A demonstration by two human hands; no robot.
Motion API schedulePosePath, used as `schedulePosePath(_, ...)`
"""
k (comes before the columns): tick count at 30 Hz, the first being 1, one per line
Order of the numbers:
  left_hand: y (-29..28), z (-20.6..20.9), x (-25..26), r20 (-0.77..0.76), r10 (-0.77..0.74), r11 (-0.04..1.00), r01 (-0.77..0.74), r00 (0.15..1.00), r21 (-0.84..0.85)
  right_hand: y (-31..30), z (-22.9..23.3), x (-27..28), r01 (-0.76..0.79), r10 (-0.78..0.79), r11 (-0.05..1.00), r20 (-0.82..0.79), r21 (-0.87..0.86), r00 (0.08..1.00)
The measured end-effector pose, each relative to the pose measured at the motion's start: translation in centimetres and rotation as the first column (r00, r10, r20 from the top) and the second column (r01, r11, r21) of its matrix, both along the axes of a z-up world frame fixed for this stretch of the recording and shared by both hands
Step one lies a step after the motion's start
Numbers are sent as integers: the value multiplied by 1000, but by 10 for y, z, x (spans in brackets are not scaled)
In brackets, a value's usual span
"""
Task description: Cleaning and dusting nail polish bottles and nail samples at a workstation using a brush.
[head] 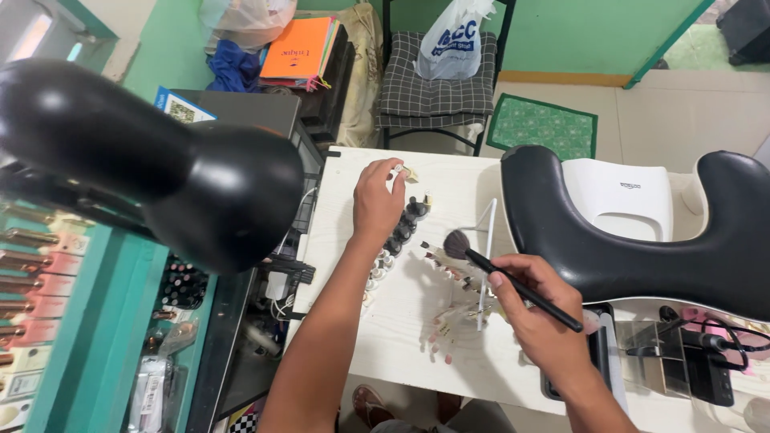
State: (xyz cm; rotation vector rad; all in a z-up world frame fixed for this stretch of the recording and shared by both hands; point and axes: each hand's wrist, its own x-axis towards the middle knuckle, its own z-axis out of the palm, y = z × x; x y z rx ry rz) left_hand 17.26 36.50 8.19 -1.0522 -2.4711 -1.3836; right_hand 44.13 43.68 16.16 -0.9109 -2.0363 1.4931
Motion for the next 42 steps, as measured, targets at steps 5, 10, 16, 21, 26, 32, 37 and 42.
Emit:
schedulePosePath(5, -58, 29, 32, 327, -91, 973, 15, 941, 230, -7, 10, 7, 2, -2, 1000, -40, 4, 999)
schedulePosePath(10, -118, 38, 68, 495, -285, 874, 10, 821, 486, -38, 39, 1, -60, 63, 993, -33, 97, 997)
schedulePosePath(16, -178, 76, 109, 449, -240, 859, -28, 861, 512, -86, 56, -20, -325, 319, 925, 58, 198, 946)
schedulePosePath(21, -219, 81, 120, 408, -50, 885, -150, 911, 441, -120, 69, -14, -313, 425, 806, -123, 502, 897)
schedulePosePath(26, -251, 85, 127, 425, -6, 856, -215, 905, 470, -142, 61, -27, -359, 339, 877, 117, 319, 933)
schedulePosePath(32, -281, 91, 138, 434, 31, 847, -254, 900, 466, -167, 62, -39, -466, 515, 778, -1, 421, 857)
schedulePosePath(37, -310, 108, 137, 335, 53, 882, -202, 941, 426, -170, 51, -38, -379, 351, 882, 148, 280, 925)
schedulePosePath(42, -330, 114, 140, 158, 31, 945, -81, 987, 318, -186, 60, -58, -471, 505, 773, 39, 425, 862)
